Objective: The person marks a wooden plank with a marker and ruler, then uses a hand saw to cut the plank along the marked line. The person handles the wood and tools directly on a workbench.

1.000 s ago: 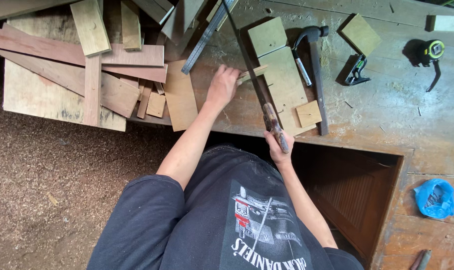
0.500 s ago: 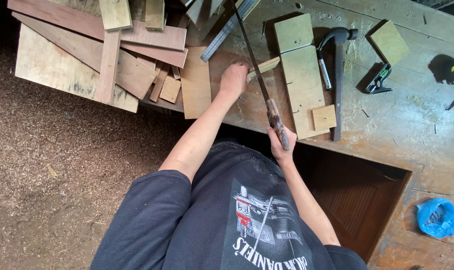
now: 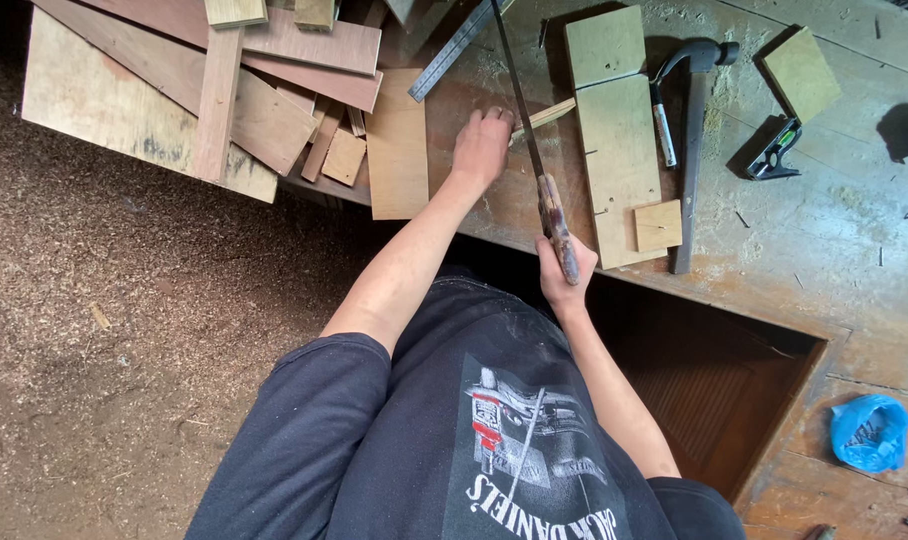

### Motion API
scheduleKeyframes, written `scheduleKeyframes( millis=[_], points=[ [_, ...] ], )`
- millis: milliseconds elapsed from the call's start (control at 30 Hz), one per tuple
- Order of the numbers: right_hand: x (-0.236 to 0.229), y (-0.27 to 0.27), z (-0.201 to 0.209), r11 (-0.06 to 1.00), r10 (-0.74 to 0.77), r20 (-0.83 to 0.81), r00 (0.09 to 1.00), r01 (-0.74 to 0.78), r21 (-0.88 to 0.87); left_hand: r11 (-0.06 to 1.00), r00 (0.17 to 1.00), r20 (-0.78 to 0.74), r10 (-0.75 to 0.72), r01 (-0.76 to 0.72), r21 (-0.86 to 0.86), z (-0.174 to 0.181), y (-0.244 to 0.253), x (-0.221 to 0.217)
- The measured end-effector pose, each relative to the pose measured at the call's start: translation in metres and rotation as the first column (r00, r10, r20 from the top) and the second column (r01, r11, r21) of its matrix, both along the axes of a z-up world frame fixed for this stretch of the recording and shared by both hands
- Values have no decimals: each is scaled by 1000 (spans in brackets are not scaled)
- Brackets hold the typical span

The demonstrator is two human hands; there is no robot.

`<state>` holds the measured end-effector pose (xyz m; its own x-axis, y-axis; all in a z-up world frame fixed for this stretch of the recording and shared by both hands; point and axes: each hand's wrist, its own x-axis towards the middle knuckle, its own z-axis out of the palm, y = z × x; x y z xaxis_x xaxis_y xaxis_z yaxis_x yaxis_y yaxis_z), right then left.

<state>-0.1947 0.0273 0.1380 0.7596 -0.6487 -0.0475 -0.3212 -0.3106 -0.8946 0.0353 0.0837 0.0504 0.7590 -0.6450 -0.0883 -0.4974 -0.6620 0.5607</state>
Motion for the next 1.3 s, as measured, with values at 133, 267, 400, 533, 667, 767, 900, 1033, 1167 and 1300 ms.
scheduleKeyframes(
  millis=[133, 267, 400, 533, 667, 767, 900, 1033, 1167, 1300],
  points=[
    [-17, 1, 8, 1000, 13, 7, 1000, -13, 6, 999, 999, -38, 8, -6, 53, 1, -2, 1],
    [-29, -2, 6, 1000, 17, -13, 1000, -17, -17, 1000, 1000, -4, 12, -12, 7, 0, -1, -4],
    [-24, -5, -4, 998, 31, 10, 999, -30, -51, 1000, 1000, 12, 18, -17, -24, -4, -2, -2],
    [-45, -1, 4, 1000, -11, -56, 998, 11, -16, 999, 1000, 13, -3, 4, -32, -7, 1, -5],
    [-54, -2, 13, 1000, -13, -17, 1000, 13, -20, 999, 1000, 21, 11, -10, -32, -2, -5, 1],
    [-41, -5, 5, 1000, -22, -35, 999, 22, -22, 998, 995, 95, -10, 16, -63, -4, -5, -10],
    [-26, -8, 4, 1000, 16, -42, 999, -16, -9, 999, 998, 44, -36, 37, -35, -3, -2, -5],
    [-50, -6, 23, 1000, -1, -80, 997, -1, -21, 999, 999, 19, -45, 45, -9, -4, -7, 1],
    [-52, -2, 19, 999, -30, -55, 998, 28, -37, 999, 999, 26, -30, 31, -34, -8, -4, 0],
    [-33, -6, 7, 1000, -9, -10, 1000, 8, -21, 994, 997, 45, -60, 63, -84, -8, -9, 9]
  ],
)
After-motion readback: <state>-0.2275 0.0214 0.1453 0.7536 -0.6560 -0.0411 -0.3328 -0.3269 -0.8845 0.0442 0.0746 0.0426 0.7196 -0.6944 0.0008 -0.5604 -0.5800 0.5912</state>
